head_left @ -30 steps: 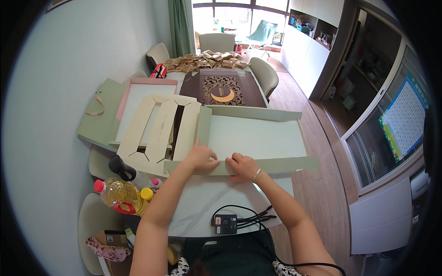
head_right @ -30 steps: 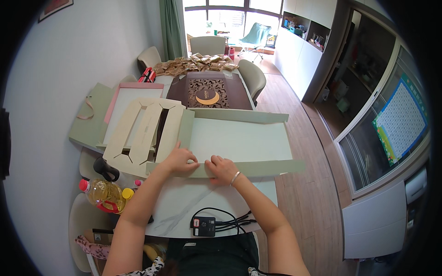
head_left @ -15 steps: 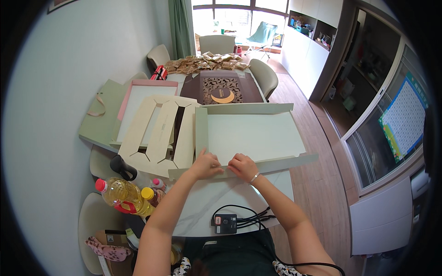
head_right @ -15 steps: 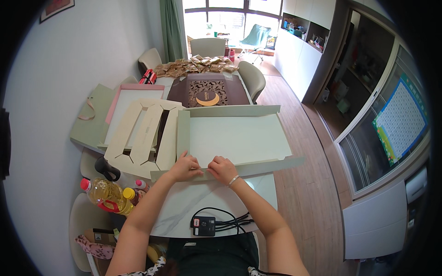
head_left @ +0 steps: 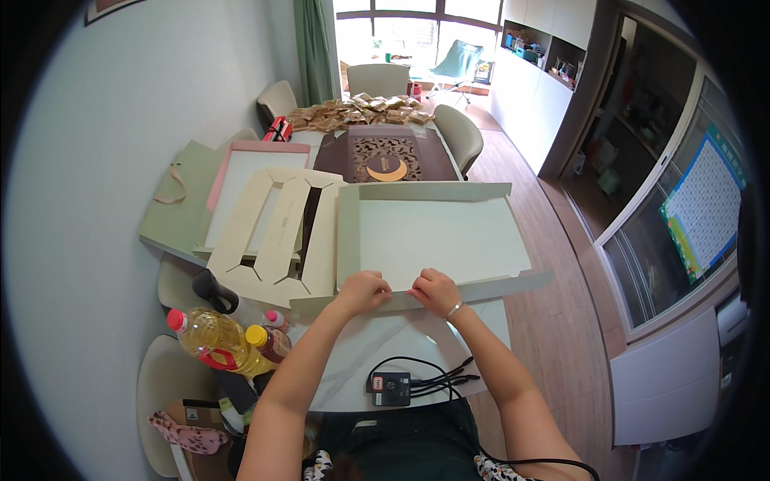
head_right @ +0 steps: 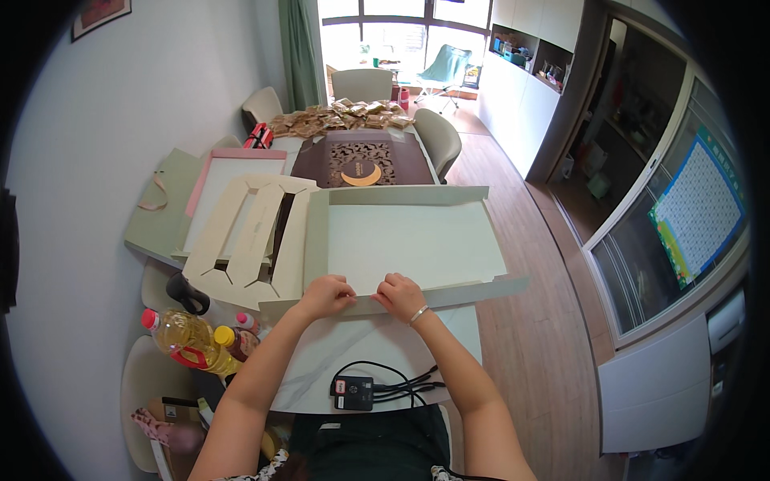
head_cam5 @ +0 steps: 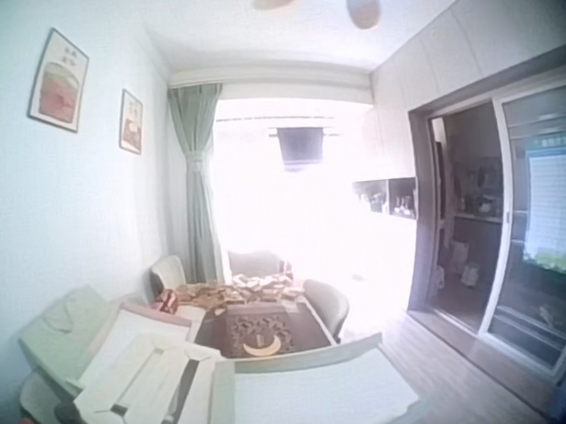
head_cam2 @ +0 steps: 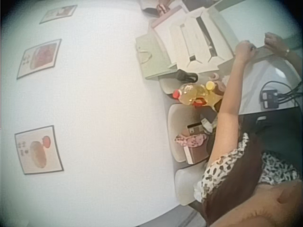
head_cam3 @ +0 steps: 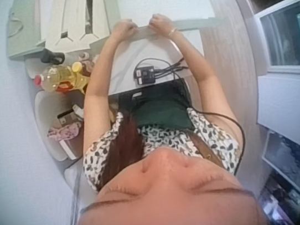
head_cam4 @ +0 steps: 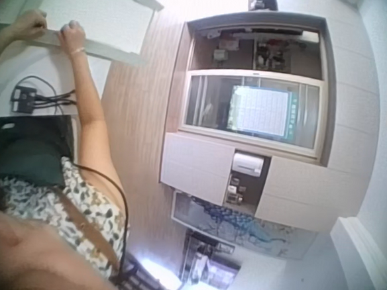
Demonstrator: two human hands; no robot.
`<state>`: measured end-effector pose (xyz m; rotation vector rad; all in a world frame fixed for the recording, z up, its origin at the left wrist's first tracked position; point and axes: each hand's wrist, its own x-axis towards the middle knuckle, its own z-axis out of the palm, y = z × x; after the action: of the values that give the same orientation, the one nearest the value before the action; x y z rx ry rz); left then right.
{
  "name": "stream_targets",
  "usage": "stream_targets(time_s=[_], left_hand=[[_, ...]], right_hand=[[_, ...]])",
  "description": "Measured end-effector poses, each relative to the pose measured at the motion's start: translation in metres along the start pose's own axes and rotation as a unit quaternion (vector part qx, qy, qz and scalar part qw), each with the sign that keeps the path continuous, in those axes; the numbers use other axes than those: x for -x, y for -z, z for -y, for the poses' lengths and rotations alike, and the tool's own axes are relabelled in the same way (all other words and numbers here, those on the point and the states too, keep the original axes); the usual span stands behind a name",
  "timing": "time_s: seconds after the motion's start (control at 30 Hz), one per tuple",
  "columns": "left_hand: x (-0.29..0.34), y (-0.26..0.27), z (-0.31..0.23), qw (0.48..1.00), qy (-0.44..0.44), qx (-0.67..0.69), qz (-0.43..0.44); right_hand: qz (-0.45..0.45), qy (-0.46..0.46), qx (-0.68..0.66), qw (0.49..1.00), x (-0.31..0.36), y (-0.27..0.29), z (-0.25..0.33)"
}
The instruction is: The person assembles flat cardboard boxes by folding the flaps and tucking them into slots. They handle several pre-cut cardboard pieces, folding the sides and securing the structure by hand on a white table.
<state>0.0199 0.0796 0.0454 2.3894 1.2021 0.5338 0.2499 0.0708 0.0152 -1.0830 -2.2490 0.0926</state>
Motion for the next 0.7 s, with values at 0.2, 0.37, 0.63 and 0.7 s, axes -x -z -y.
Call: stream_targets(time_s=[0.2,0.37,0.63,0.7], left_hand=[[-0.005,-0.025,-0.011,0.997,-0.057,0.008,-0.052],[-0.002,-0.03,-0.008,1.0,-0.006,0.018,-0.016],[-0.013,-0.047,-0.042,0.994,-0.071,0.001,-0.088],[-0.012,-0.053,-0.039,0.994,-0.067,-0.002,-0.09]], right_hand=[[-0.031,0.029,0.0,0.999,0.006,0.0,0.0],[-0.048,0.021,0.026,0.998,0.015,0.012,-0.006],[-0.092,0.023,0.029,0.995,0.026,0.013,-0.018],[-0.092,0.034,0.025,0.995,0.027,0.015,-0.019]])
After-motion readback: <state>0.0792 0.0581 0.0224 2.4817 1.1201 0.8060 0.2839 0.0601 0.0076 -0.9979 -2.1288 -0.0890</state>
